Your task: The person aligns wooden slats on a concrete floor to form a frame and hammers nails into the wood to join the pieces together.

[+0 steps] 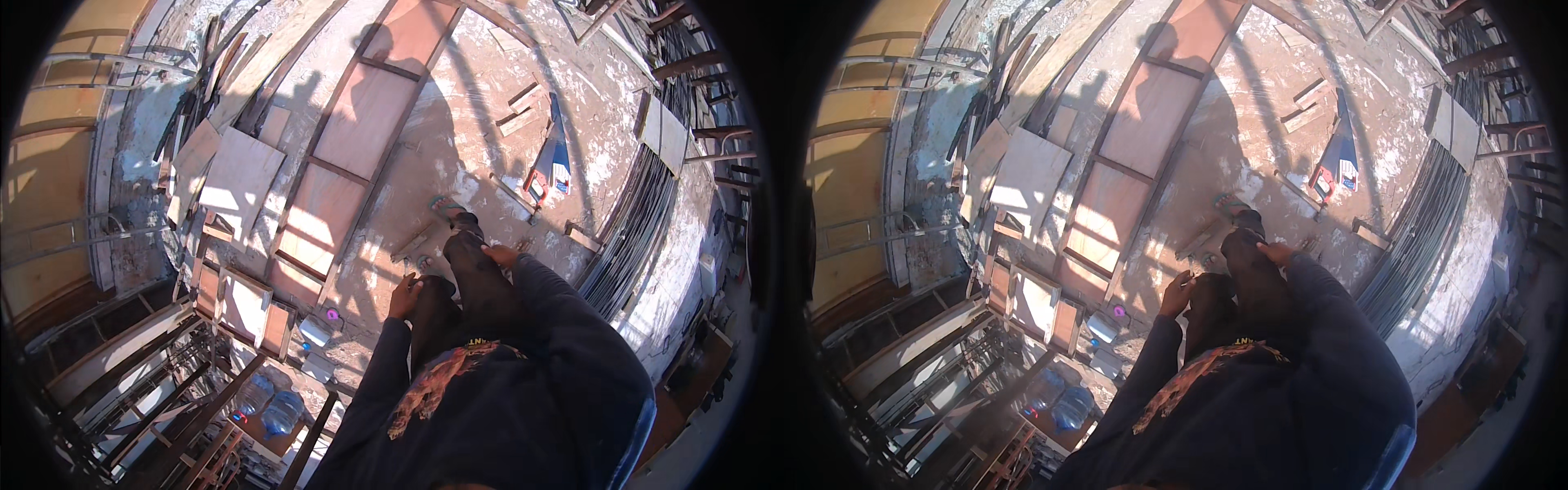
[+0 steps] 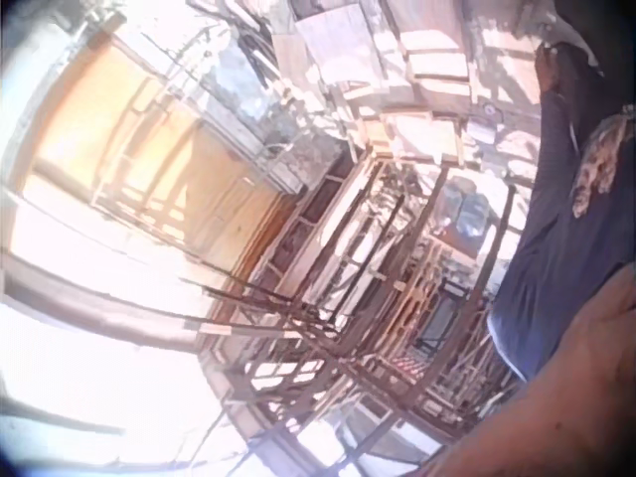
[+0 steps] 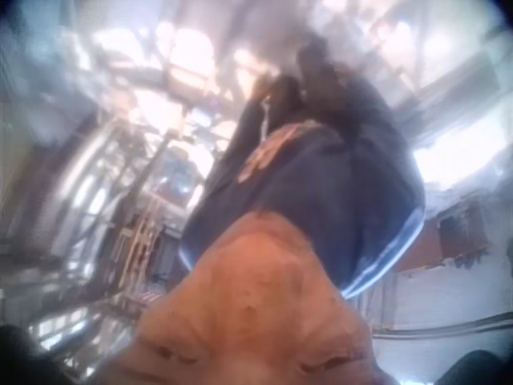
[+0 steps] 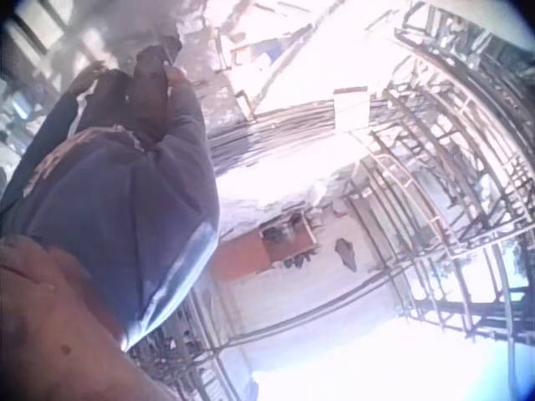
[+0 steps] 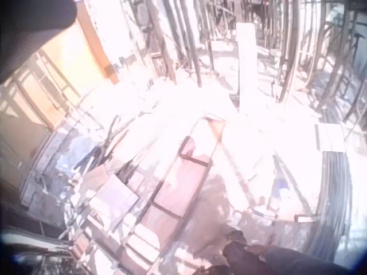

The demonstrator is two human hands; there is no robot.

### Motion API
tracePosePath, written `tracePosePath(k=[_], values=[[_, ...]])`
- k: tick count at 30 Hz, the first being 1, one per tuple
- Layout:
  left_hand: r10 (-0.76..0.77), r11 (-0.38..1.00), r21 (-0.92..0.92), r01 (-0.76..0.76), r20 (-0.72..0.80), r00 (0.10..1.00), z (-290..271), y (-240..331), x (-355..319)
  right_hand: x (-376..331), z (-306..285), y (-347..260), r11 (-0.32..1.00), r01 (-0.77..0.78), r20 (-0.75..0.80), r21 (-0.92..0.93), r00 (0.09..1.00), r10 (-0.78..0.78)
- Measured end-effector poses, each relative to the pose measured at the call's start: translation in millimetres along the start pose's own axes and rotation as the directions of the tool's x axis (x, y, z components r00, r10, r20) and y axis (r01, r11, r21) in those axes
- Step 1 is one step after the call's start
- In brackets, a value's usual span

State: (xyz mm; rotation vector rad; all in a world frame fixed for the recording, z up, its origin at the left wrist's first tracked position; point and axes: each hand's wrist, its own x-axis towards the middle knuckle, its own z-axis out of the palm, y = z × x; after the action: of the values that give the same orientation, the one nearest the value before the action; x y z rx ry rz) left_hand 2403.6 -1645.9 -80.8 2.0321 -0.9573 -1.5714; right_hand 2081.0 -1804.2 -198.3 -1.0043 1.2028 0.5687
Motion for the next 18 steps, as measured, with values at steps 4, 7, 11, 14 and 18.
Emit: tracePosePath(k=[4, 7, 11, 14, 18], values=[[0.122, 0.982, 0.143, -0.123, 0.017, 0.992, -20, 5, -11, -50, 54, 6, 0.979, 0.044, -0.122, -0.201, 0.99, -0.069], [0.127, 0.965, 0.226, -0.133, 0.04, 0.991, -46, -19, -27, -100, 99, 17, 0.987, -0.001, -0.23, -0.163, 0.973, -0.037], [-0.034, 0.888, 0.46, -0.01, 0.087, 0.996, -81, -90, -44, -149, 132, 57, 0.995, 0.098, -0.374, 0.026, 0.924, -0.082], [-0.118, 0.79, 0.613, -0.015, 0.177, 0.977, -91, -105, -64, -165, 147, 95, 0.984, 0.133, -0.392, 0.12, 0.917, -0.076], [-0.089, 0.667, 0.736, -0.119, 0.237, 0.967, -95, -95, -76, -178, 171, 128, 0.995, 0.104, -0.598, -0.004, 0.797, -0.086]])
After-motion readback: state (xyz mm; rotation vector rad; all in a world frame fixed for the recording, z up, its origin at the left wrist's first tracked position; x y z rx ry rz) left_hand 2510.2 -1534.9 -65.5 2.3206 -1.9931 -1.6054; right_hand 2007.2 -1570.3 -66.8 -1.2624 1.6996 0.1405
